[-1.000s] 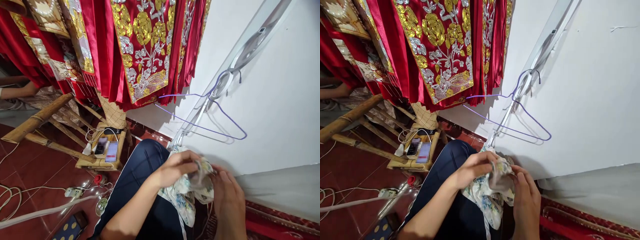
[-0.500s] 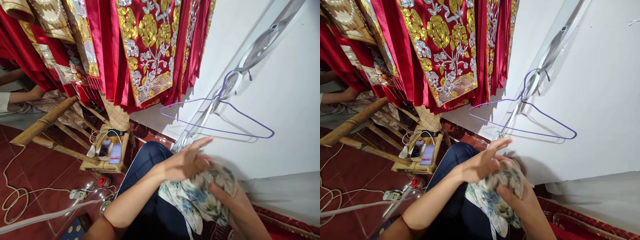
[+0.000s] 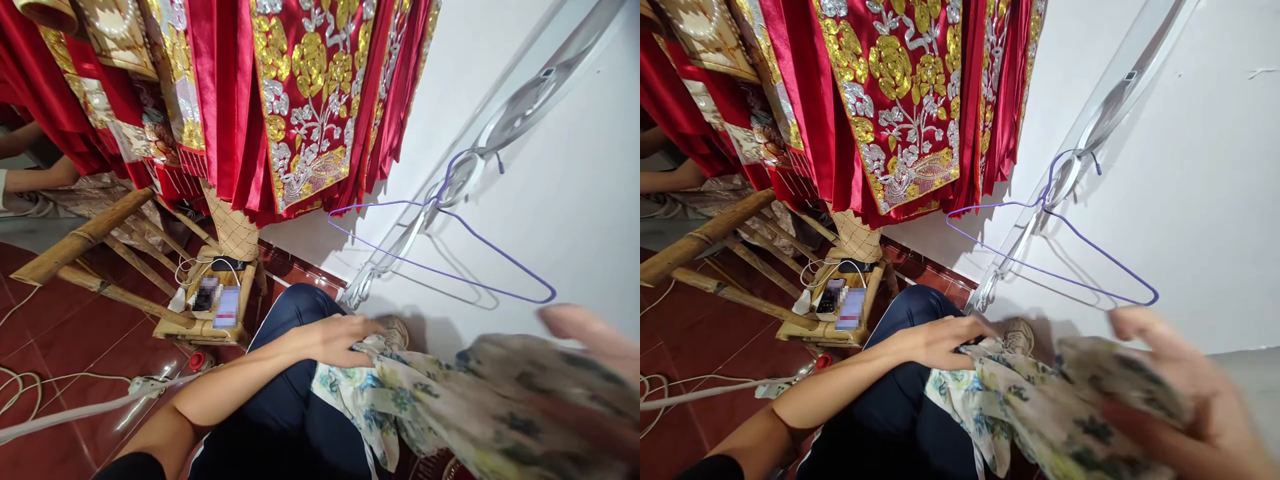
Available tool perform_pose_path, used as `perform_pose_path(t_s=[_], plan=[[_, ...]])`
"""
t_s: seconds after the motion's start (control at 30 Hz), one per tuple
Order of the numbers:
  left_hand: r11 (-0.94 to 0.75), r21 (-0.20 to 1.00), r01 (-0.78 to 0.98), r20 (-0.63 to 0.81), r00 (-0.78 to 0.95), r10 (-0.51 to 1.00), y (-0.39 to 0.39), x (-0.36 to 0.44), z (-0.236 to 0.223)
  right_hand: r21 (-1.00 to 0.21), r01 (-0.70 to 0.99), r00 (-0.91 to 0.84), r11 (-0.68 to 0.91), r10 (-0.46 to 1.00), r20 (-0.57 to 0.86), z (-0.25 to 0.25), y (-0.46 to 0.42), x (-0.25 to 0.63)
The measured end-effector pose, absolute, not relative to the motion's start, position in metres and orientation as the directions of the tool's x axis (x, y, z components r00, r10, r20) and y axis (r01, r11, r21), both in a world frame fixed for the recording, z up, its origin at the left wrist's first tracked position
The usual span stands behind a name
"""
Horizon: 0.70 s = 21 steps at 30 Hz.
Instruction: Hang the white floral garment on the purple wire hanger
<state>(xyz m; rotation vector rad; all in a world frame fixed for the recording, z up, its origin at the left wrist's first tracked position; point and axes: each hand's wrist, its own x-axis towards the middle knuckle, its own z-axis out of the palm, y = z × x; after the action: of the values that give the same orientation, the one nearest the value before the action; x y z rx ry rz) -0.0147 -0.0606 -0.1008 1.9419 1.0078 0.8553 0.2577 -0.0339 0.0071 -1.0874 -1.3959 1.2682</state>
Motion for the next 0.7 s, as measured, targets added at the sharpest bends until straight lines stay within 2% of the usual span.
perform_pose_path(t_s=[0.1,0.17,0.2,0.3,0.37,0.47,0.57,0.63,0.7], plan=[[-0.421,0.905,0.063,0.319,0.553,0.77,-0.055,0.0,-0.068,-0.975,0.204,-0.497,0.087,0.868,-0.026,0.001,-0.04,0.226],[-0.377,0.924,-0.069,0.335,0.624,0.706,-0.054,0.007,-0.053,-0.963,0.254,-0.592,0.09,0.802,-0.081,-0.001,-0.043,0.216],[-0.354,0.932,-0.078,0.317,0.649,0.692,-0.055,0.009,-0.051,-0.963,0.258,-0.591,0.08,0.801,-0.092,0.0,-0.043,0.217],[-0.354,0.93,0.101,0.216,0.629,0.746,-0.054,0.005,-0.06,-0.963,0.264,-0.455,0.051,0.887,-0.078,0.006,-0.039,0.232],[-0.401,0.882,0.248,0.19,0.591,0.784,-0.051,-0.006,-0.072,-0.923,0.374,-0.269,0.094,0.963,-0.011,0.012,-0.033,0.242],[-0.465,0.805,0.368,0.212,0.553,0.806,-0.045,-0.023,-0.082,-0.813,0.558,0.032,0.163,0.976,0.218,0.015,-0.018,0.24],[-0.482,0.778,0.402,0.237,0.523,0.819,-0.044,-0.032,-0.073,-0.789,0.548,0.283,0.28,0.825,0.489,0.008,0.006,0.225],[-0.479,0.787,0.389,0.24,0.522,0.818,-0.049,-0.03,-0.062,-0.754,0.528,0.308,0.391,0.739,0.599,-0.001,0.027,0.213],[-0.46,0.804,0.377,0.221,0.529,0.819,-0.056,-0.021,-0.054,-0.769,0.489,0.194,0.412,0.808,0.556,-0.014,0.05,0.201]])
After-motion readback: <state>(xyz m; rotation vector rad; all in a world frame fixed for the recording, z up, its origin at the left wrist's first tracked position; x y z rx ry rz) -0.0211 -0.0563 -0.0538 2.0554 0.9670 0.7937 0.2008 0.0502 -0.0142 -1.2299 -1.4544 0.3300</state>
